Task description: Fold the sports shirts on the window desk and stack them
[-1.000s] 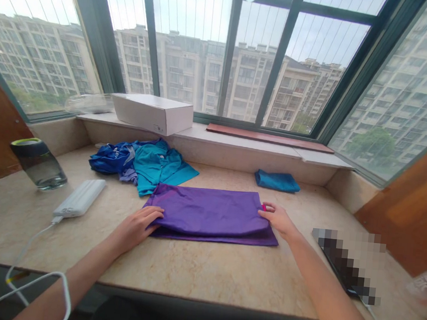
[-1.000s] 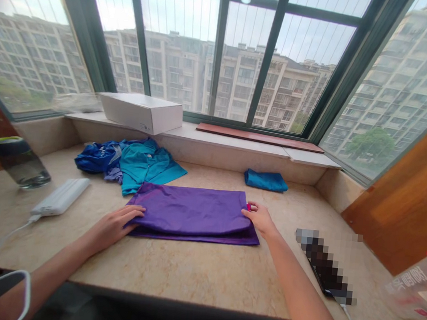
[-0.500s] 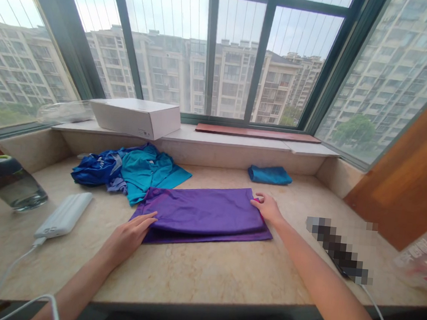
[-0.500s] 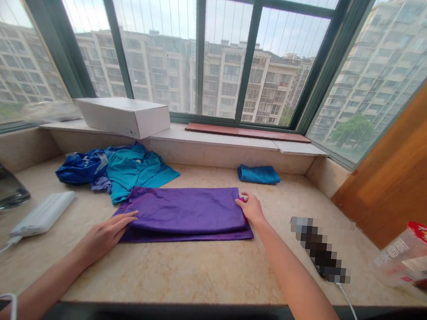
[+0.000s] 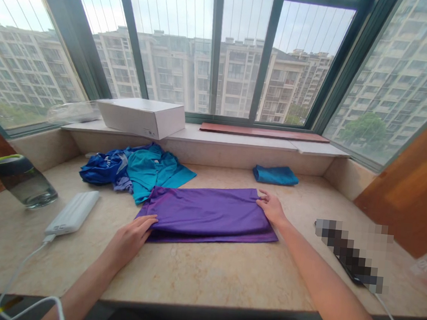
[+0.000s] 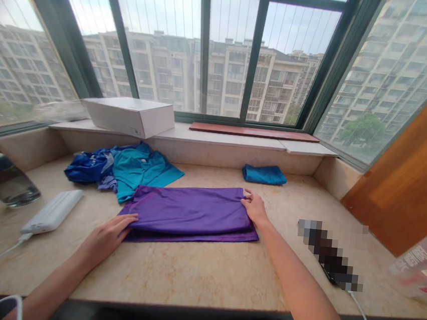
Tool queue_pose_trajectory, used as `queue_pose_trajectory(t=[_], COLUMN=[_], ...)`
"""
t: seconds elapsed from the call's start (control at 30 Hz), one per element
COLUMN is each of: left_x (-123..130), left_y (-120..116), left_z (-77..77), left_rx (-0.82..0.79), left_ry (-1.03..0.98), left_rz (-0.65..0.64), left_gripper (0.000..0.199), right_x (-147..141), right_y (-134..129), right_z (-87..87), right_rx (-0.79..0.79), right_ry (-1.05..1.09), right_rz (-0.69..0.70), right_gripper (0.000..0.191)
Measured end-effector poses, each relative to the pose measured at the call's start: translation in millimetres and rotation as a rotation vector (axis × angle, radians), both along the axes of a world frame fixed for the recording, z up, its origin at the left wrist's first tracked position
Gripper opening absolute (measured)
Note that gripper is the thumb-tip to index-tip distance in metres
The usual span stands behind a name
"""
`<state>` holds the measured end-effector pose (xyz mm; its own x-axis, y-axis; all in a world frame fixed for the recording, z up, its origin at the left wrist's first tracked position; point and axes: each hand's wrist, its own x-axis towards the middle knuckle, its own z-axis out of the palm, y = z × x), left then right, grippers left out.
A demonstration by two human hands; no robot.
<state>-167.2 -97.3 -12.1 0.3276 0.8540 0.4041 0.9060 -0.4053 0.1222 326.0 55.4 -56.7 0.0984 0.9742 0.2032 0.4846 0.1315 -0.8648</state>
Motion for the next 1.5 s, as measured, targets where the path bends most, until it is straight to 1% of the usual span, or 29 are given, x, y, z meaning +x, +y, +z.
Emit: queue_pose_trajectory(t=[0.07, 0.17, 0.27, 0.3, 0.33, 0.4, 0.47, 0.5, 0.53, 0.63, 0.7, 0.77, 0.87, 0.93, 1.03, 1.1, 1.2, 1.3, 1.37, 1.43, 1.5], left_x=[1.1, 3.1, 4.3, 4.6, 4.8, 5.6, 6.4, 6.6, 6.4, 3.8, 0.8, -2.1, -5.0, -6.2, -8.3, -10.7, -15.8, -21.2, -21.8, -16.5, -2.6], left_y=[-2.4, -6.4, -9.2, -9.8, -10.5, -12.9, -16.8, -19.2, -21.5, -25.0, -22.8, -18.4, -13.1, -13.1, -16.5, -18.8, -20.6, -20.8, -21.0, -22.5, -26.6], left_z=[1.5, 4.2, 5.8, 6.3, 7.0, 9.3, 13.0, 15.1, 16.9, 19.0, 17.5, 15.6, 15.9, 17.5, 18.3, 16.7, 13.2, 11.0, 10.8, 12.2, 15.8], left_rx=[0.009, 0.025, 0.031, 0.034, 0.040, 0.060, 0.077, 0.077, 0.068, 0.013, -0.011, -0.010, 0.023, 0.037, -0.007, -0.062, -0.125, -0.139, -0.136, -0.135, -0.138], left_ry=[-0.009, 0.008, 0.041, 0.047, 0.048, 0.043, 0.039, 0.040, 0.045, 0.065, 0.062, 0.045, 0.029, 0.040, 0.068, 0.071, 0.052, 0.029, 0.027, 0.036, 0.053], left_rz=[0.017, 0.097, 0.177, 0.190, 0.191, 0.159, 0.100, 0.066, 0.032, -0.047, -0.068, -0.069, -0.042, -0.011, 0.013, 0.027, 0.054, 0.070, 0.076, 0.060, 0.008], left_gripper=[0.037, 0.039, 0.038, 0.038, 0.039, 0.039, 0.038, 0.037, 0.036, 0.037, 0.038, 0.036, 0.037, 0.037, 0.037, 0.039, 0.043, 0.044, 0.043, 0.042, 0.040], right_x=[-1.2, -3.9, -6.1, -5.9, -4.8, 0.9, 10.9, 16.7, 22.5, 34.4, 35.6, 32.5, 27.0, 25.5, 25.5, 25.2, 22.5, 19.1, 19.0, 22.5, 29.2], right_y=[-1.9, -8.3, -22.7, -29.7, -37.9, -56.4, -74.7, -82.4, -88.7, -96.8, -95.9, -94.3, -98.4, -105.9, -119.0, -124.9, -128.7, -130.4, -131.9, -132.6, -131.3], right_z=[0.7, 4.8, 17.3, 23.6, 30.5, 44.1, 53.2, 54.9, 54.6, 44.7, 36.6, 32.6, 37.3, 44.5, 53.5, 55.5, 52.7, 46.0, 41.9, 40.2, 42.5], right_rx=[0.014, 0.035, 0.121, 0.167, 0.209, 0.249, 0.214, 0.190, 0.173, 0.195, 0.258, 0.337, 0.462, 0.504, 0.489, 0.467, 0.438, 0.381, 0.355, 0.351, 0.350], right_ry=[0.007, 0.005, -0.090, -0.151, -0.218, -0.335, -0.407, -0.436, -0.464, -0.555, -0.622, -0.661, -0.656, -0.653, -0.659, -0.639, -0.595, -0.583, -0.593, -0.615, -0.626], right_rz=[0.039, 0.082, 0.062, 0.085, 0.140, 0.324, 0.506, 0.557, 0.580, 0.537, 0.492, 0.473, 0.446, 0.472, 0.591, 0.643, 0.677, 0.718, 0.725, 0.708, 0.625], right_gripper=[0.050, 0.054, 0.052, 0.048, 0.043, 0.033, 0.027, 0.024, 0.022, 0.022, 0.022, 0.022, 0.024, 0.024, 0.021, 0.018, 0.017, 0.025, 0.023, 0.018, 0.019])
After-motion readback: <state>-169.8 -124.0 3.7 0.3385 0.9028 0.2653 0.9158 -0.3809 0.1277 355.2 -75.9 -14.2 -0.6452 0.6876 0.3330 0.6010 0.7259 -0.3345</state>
